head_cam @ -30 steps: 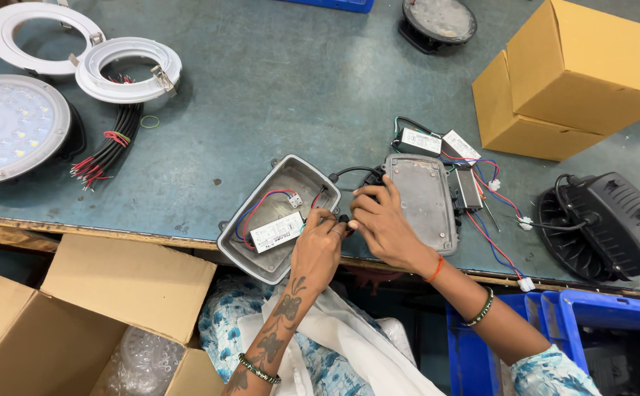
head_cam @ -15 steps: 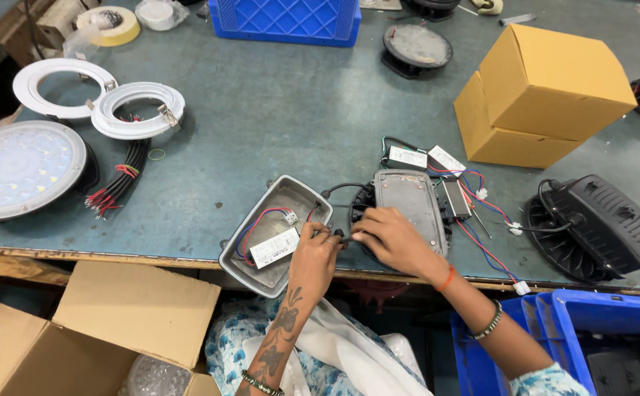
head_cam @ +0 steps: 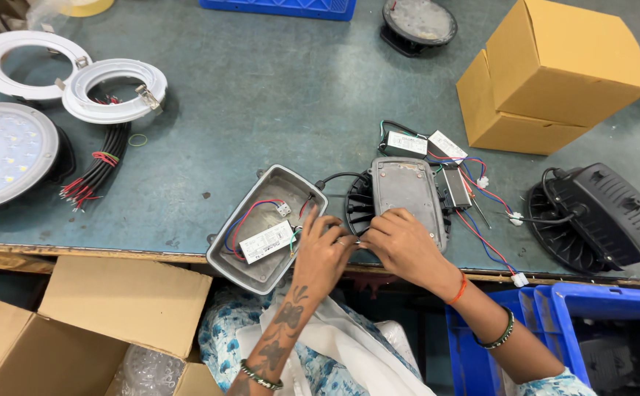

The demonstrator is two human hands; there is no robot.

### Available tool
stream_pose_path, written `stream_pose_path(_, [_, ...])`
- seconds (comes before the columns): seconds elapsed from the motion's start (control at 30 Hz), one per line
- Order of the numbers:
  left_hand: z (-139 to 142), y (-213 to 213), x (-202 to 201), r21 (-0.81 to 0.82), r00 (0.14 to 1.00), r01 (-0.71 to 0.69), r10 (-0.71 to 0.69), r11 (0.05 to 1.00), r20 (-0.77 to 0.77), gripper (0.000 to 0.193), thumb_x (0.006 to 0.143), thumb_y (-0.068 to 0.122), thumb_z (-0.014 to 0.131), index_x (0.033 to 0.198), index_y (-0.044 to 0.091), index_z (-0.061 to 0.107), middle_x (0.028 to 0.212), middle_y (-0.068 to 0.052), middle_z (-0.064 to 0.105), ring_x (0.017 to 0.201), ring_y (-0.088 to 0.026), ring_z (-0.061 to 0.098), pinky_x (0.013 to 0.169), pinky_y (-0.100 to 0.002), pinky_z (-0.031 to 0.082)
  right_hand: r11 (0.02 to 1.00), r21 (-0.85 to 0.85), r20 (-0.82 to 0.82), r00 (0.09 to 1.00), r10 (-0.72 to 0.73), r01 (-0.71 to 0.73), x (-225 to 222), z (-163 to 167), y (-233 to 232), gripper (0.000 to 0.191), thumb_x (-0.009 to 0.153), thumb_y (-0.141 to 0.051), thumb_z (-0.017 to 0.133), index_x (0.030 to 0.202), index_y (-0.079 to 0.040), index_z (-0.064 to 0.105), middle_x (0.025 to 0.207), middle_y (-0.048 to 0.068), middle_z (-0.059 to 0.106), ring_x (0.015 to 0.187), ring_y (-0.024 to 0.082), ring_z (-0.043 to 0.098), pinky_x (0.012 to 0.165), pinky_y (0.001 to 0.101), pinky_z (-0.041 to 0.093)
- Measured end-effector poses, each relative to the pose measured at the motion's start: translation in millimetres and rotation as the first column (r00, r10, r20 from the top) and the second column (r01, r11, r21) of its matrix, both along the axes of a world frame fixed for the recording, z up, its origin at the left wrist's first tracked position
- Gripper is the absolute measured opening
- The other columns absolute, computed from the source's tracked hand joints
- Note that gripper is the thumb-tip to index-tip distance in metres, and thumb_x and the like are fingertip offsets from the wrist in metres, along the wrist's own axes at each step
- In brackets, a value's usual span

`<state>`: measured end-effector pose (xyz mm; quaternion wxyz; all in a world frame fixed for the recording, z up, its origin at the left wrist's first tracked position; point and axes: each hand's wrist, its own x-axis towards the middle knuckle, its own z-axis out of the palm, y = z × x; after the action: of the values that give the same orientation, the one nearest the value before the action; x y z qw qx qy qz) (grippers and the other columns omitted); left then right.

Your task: The person wires an LED floodlight assembly at a workbench: they place a driver board into the metal housing, route and connect the red, blue and black wires, twist wire connectors onto the wire ends, and press the wired driver into the housing cavity.

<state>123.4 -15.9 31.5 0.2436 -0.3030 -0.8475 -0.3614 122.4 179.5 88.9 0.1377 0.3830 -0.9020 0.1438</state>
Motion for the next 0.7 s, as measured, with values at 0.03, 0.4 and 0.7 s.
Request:
stream_pose_path(0.03, [-1.7,-1.7,-3.6,-0.013,1.000,0.013,-0.013,1.000,-0.022,0.013,0.078,0.014,0.079,0.088,0.007,0.077,0.091,-0.003,0.069,0.110,-0.026,0.061,0.120,-0.060,0.032,1.000,0.003,0.000,1.000,0.006,-0.006,-2.7,0.4,1.3,0.011,0.087,-0.019,0.072,0.086,-0.009,0.069,0.080,0.007,0.058,0.083,0.027,0.060,0.090,0.0425,0.047])
stream_pose_path(0.4, [-12.3,0.1,-36.3,-0.126,0.995,-0.014,0.002,0.992,-0.096,0.015,0.079,0.015,0.076,0.091,0.007,0.078,0.088,-0.003,0.069,0.120,-0.026,0.060,0.122,-0.071,0.022,1.000,-0.003,0.020,1.000,0.012,-0.012,-31.3,-5.9,19.9,0.013,0.087,-0.018,0.073,0.084,-0.008,0.066,0.075,0.005,0.053,0.080,0.024,0.059,0.103,0.0501,0.041])
stream_pose_path(0.7, [-10.0,-1.9,-47.0,-0.161,0.995,0.077,-0.066,0.984,0.078,0.024,0.077,0.015,0.077,0.098,0.005,0.077,0.096,-0.007,0.069,0.125,-0.028,0.056,0.123,-0.061,0.023,0.977,-0.212,0.161,0.987,0.006,0.028,-39.4,-2.7,32.9,0.022,0.084,-0.019,0.076,0.103,-0.007,0.072,0.095,0.009,0.066,0.094,0.028,0.062,0.101,0.0443,0.041])
